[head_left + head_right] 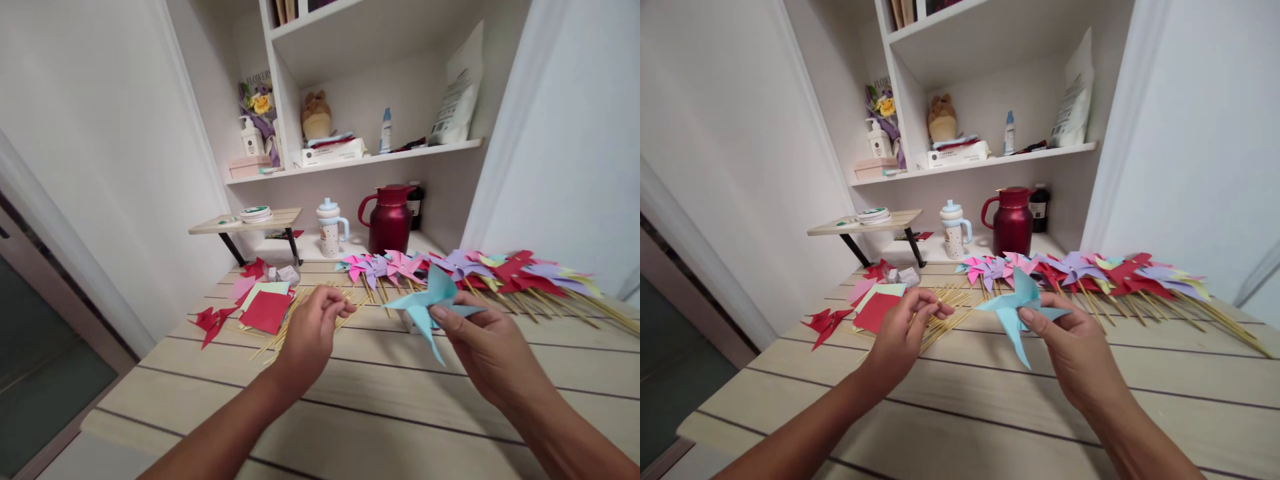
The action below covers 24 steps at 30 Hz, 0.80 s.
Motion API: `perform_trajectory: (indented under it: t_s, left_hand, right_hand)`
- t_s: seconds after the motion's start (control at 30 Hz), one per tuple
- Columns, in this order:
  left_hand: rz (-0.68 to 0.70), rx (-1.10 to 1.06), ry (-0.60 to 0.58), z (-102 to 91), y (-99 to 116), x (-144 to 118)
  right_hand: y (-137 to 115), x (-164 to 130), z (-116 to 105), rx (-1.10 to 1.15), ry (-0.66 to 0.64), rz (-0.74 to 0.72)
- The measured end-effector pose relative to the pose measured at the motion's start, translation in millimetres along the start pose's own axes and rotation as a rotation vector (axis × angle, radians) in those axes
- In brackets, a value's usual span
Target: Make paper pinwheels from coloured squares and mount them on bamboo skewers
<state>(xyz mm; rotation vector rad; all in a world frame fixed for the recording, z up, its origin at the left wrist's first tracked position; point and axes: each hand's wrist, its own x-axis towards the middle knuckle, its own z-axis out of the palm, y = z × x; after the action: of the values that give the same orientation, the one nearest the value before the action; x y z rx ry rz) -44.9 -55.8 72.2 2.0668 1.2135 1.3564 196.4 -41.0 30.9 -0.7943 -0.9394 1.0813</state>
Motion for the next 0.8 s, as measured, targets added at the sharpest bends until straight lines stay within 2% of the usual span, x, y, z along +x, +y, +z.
perform_trajectory:
  t_s: [0.07, 0.1, 0.2, 0.37, 0.63, 0.73, 0.8]
  left_hand:
    - [-0.108, -0.385, -0.019, 17.3, -1, 11]
    - [-0.125, -0.495, -0.006, 25.9, -5, 16]
    - [-0.159, -0.639, 0.057, 48.1, -20, 25]
    - [-0.22, -0.704, 0.067, 66.2, -39, 18]
    - [-0.26, -0.753, 0.007, 77.6, -54, 11]
    - [-0.321, -0.708, -0.012, 80.5, -55, 11]
    - [-0.379, -0.683, 0.024, 81.9, -56, 12]
  right_hand:
    - [0, 2, -2, 0.028, -0.02, -0.001]
    - [-1, 3, -3, 0.048, -0.024, -0.008]
    - [-6, 6, -8, 0.106, 0.013, -0.022]
    - [-11, 8, -12, 0.102, 0.077, -0.033]
    - [-8, 7, -10, 0.027, 0.064, -0.042]
    - [-5, 6, -12, 0.019, 0.042, -0.02]
    - [-1, 5, -13, -0.017, 0.016, -0.018]
